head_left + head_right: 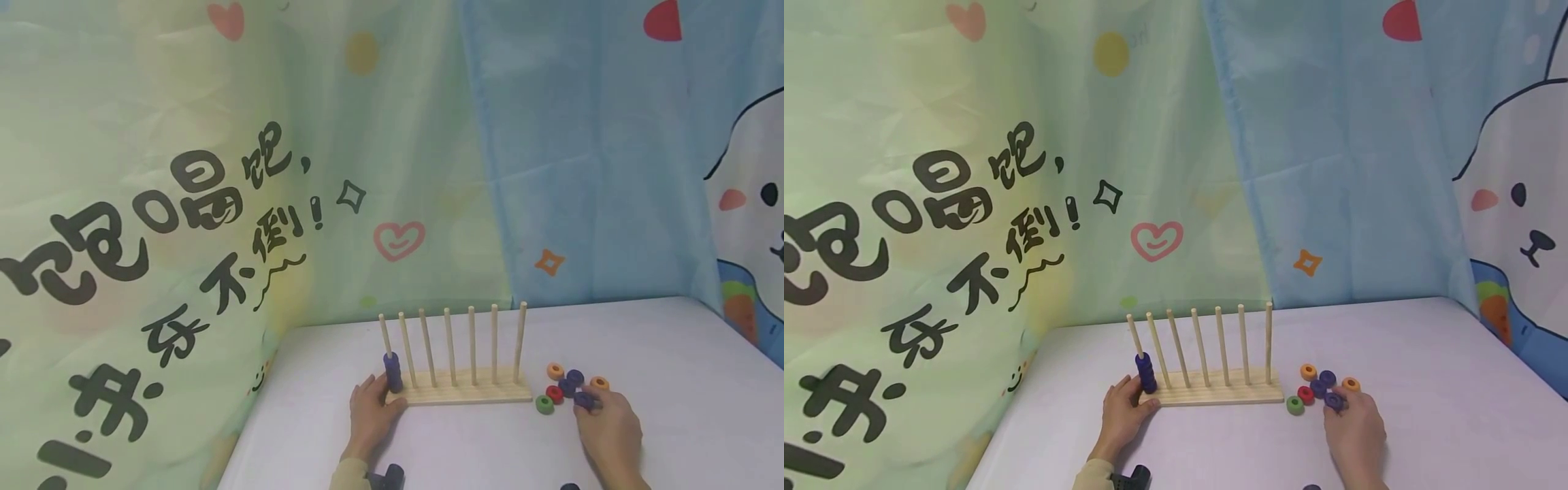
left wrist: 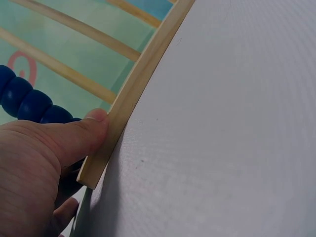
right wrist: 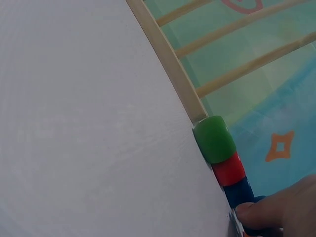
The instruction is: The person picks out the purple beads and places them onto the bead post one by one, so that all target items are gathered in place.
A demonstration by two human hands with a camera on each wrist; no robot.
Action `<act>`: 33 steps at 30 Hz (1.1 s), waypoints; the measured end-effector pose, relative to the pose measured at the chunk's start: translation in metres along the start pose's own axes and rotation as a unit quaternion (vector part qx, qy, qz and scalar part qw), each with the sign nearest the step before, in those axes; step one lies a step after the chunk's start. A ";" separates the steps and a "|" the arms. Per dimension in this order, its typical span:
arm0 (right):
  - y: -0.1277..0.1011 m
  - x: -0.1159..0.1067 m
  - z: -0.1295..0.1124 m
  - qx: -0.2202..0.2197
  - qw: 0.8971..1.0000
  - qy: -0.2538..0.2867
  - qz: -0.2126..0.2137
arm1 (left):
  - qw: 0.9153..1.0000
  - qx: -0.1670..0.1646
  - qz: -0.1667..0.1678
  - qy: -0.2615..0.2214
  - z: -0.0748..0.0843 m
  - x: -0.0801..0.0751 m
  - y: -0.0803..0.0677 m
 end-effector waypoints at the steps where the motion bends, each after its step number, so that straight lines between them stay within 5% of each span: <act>1: 0.000 0.000 -0.001 -0.002 1.000 0.002 0.004 | 1.000 0.000 0.000 0.000 -0.001 0.000 0.000; 10: -0.003 -0.005 0.001 -0.019 0.999 0.021 0.029 | 1.000 -0.001 -0.003 0.004 -0.003 0.002 0.000; 20: -0.004 -0.003 -0.001 0.013 0.997 0.070 0.012 | 1.000 0.005 -0.004 -0.005 -0.002 0.002 0.001; 33: -0.013 -0.004 -0.018 -0.040 0.996 0.072 0.023 | 1.000 0.007 -0.004 -0.001 -0.002 0.001 0.001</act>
Point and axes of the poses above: each hand's wrist, its own y-axis towards the middle knuckle, its own x-axis out of the palm, z = x × y, the point moved 6 cm from there along y, towards the middle knuckle, and after that the axes turned 4 degrees about -y, right-handed, at the moved point
